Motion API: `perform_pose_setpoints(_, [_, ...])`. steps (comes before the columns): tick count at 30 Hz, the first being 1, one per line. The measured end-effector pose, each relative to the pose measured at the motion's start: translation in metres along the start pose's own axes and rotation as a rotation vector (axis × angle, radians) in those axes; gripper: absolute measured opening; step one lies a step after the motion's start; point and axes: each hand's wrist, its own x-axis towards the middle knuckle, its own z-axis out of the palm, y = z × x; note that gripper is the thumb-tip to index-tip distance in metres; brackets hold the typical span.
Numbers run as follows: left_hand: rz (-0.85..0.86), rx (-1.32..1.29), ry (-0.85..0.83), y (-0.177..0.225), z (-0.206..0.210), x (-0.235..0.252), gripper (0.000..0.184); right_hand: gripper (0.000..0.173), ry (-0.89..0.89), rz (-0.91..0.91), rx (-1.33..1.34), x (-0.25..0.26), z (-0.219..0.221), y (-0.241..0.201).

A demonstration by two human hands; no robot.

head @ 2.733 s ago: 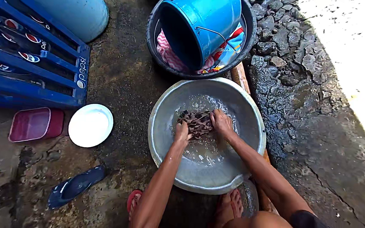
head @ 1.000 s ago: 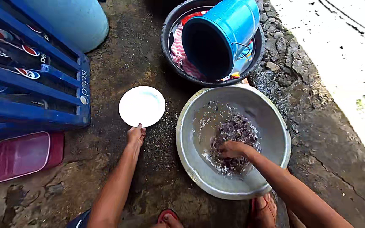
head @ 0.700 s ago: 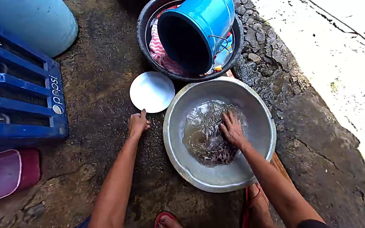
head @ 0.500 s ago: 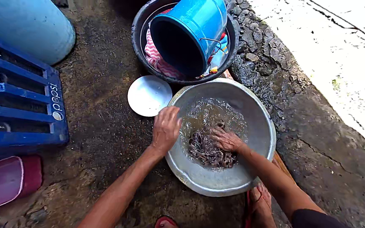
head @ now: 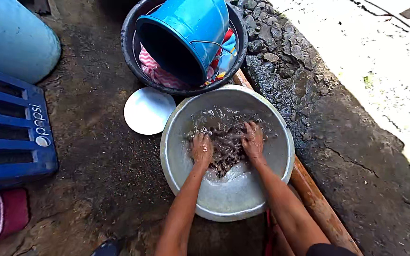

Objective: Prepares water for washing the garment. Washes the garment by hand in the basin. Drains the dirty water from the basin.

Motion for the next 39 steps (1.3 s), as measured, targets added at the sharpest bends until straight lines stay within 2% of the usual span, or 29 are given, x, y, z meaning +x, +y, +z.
perform_pose_setpoints(1, [-0.014, -0.172, 0.046, 0.007, 0.005, 0.005, 0.041, 0.054, 0.042, 0.101, 0.102, -0.009, 0.007, -0.012])
perform_pose_setpoints(2, [-0.041, -0.370, 0.013, 0.017, 0.006, 0.009, 0.047, 0.057, 0.042, 0.199, 0.230, -0.018, 0.014, -0.029])
perform_pose_setpoints(4, [-0.120, -0.763, -0.132, 0.033, 0.006, 0.016, 0.056, 0.059, -0.015, 0.392, 0.561, -0.028, 0.023, -0.066])
perform_pose_setpoints(6, [-0.282, -1.062, -0.315, 0.039, -0.004, 0.017, 0.061, 0.053, 0.003, 0.547, 0.860, -0.032, 0.020, -0.103])
perform_pose_setpoints(8, [-0.482, -1.228, -0.328, 0.044, -0.019, 0.009, 0.059, 0.043, 0.068, 0.446, 0.999, -0.036, 0.007, -0.132])
perform_pose_setpoints(9, [-0.500, -1.307, -0.280, 0.047, -0.031, -0.003, 0.054, 0.037, 0.079, 0.357, 0.994, -0.039, -0.002, -0.142])
perform_pose_setpoints(11, [-0.522, -1.435, -0.200, 0.057, -0.057, -0.030, 0.049, 0.031, 0.090, 0.195, 0.858, -0.042, -0.014, -0.151])
perform_pose_setpoints(12, [-0.571, -1.483, -0.138, 0.058, -0.054, -0.033, 0.049, 0.032, 0.112, 0.118, 0.738, -0.039, -0.016, -0.148])
perform_pose_setpoints(14, [-0.666, -1.406, -0.065, 0.064, -0.044, -0.012, 0.034, 0.039, 0.129, 0.016, 0.455, -0.021, -0.015, -0.127])
perform_pose_setpoints(15, [-0.637, -1.236, -0.090, 0.061, -0.042, 0.000, 0.030, 0.043, 0.071, 0.018, 0.317, -0.009, -0.016, -0.110])
perform_pose_setpoints(17, [-0.490, -0.834, -0.111, 0.048, -0.039, 0.017, 0.046, 0.046, -0.083, 0.066, 0.099, 0.011, -0.018, -0.074])
perform_pose_setpoints(19, [-0.292, -0.431, -0.106, 0.039, -0.031, 0.020, 0.045, 0.046, -0.246, 0.080, -0.006, 0.017, -0.014, -0.051])
perform_pose_setpoints(20, [-0.203, -0.275, -0.154, 0.040, -0.025, 0.016, 0.045, 0.045, -0.288, 0.031, -0.036, 0.011, -0.006, -0.041])
perform_pose_setpoints(21, [-0.148, -0.157, -0.234, 0.043, -0.017, 0.010, 0.057, 0.045, -0.297, -0.041, -0.068, 0.002, 0.003, -0.032])
perform_pose_setpoints(23, [-0.108, -0.059, -0.400, 0.053, -0.013, 0.002, 0.086, 0.049, -0.356, -0.116, -0.091, -0.005, 0.002, -0.023])
perform_pose_setpoints(26, [-0.137, -0.060, -0.562, 0.070, -0.048, 0.000, 0.117, 0.035, -0.594, 0.092, -0.004, 0.031, -0.054, -0.057])
perform_pose_setpoints(28, [-0.133, -0.123, -0.597, 0.069, -0.062, 0.005, 0.136, 0.030, -0.668, 0.114, 0.135, 0.057, -0.100, -0.087])
perform_pose_setpoints(30, [-0.097, -0.250, -0.553, 0.062, -0.062, 0.007, 0.144, 0.023, -0.605, 0.067, 0.360, 0.066, -0.148, -0.116])
perform_pose_setpoints(31, [-0.061, -0.366, -0.498, 0.058, -0.061, 0.005, 0.140, 0.018, -0.561, 0.035, 0.497, 0.065, -0.169, -0.125])
perform_pose_setpoints(32, [-0.019, -0.514, -0.413, 0.057, -0.062, 0.000, 0.126, 0.015, -0.525, 0.010, 0.642, 0.063, -0.184, -0.131])
perform_pose_setpoints(34, [0.025, -0.790, -0.211, 0.067, -0.073, -0.007, 0.077, 0.015, -0.469, 0.039, 0.918, 0.064, -0.194, -0.130])
perform_pose_setpoints(36, [-0.042, -0.997, -0.099, 0.086, -0.091, -0.011, 0.048, 0.024, -0.400, 0.164, 1.054, 0.068, -0.183, -0.111])
perform_pose_setpoints(37, [-0.044, -1.066, -0.058, 0.097, -0.100, -0.014, 0.042, 0.026, -0.361, 0.260, 1.095, 0.070, -0.170, -0.099])
perform_pose_setpoints(39, [0.056, -1.092, -0.027, 0.111, -0.115, -0.018, 0.047, 0.036, -0.369, 0.452, 1.175, 0.069, -0.139, -0.080])
